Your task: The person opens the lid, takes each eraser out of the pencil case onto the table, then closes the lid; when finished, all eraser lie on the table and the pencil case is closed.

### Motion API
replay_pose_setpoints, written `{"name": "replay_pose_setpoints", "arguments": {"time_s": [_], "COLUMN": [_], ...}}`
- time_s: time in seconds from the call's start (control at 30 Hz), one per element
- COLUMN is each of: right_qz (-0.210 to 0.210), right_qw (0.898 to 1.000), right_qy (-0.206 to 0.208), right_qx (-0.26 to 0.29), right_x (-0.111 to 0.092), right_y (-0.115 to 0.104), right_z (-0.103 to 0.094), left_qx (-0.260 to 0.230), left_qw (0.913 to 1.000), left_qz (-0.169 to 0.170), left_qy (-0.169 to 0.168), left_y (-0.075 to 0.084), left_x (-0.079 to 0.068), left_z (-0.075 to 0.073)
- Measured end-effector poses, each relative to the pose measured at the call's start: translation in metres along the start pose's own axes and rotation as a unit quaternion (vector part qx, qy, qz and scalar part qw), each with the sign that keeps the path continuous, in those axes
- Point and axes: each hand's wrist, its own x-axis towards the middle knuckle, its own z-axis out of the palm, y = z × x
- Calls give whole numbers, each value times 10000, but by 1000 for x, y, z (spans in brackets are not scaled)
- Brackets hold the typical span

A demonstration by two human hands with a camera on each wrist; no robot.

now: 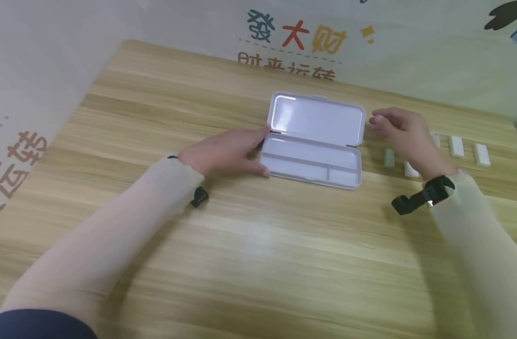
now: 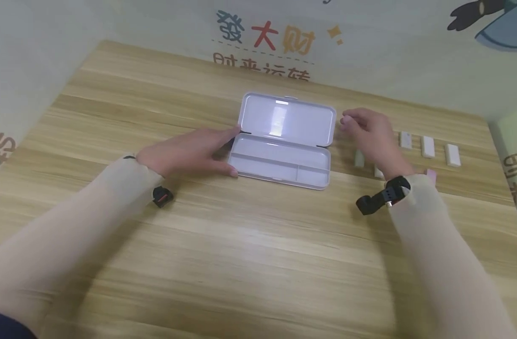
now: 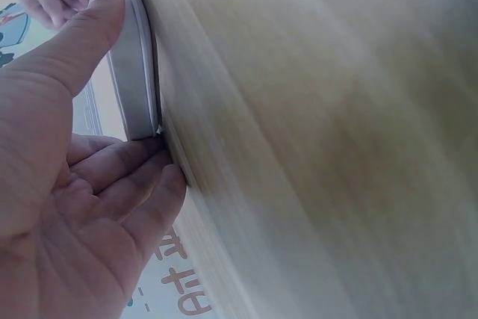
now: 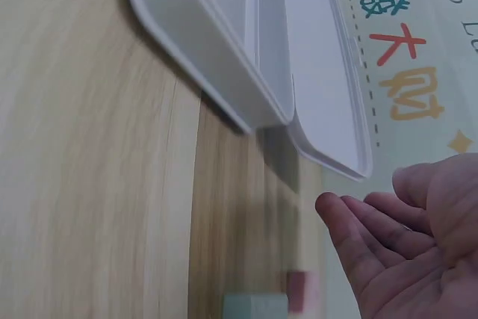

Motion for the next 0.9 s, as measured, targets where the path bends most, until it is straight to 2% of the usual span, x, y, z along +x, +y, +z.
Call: {"name": "replay_pose_setpoints", "arguments": {"time_s": [0.23,0.37,0.57,0.9], "right_qz": [712,927,977,881], "right_qw": [9947,9906,9845,9795], "right_qy": [114,309,511,697], "right_qx": [730,962,1366,1670], "right_x": [24,29,31,28], "right_y": [-7,-7,-4,-5], "right_z": [15,19,19,18], "left_qx": [-132,-132,-114,-32], "left_qw": [9999,9999,9999,9999], "left_qz": [-50,19,41,137], "left_qy": [-46,-43,-26,45], "left_y": [2,2,1,1], "left_x": [2,3,2,4], "left_z": [0,1,3,6]}}
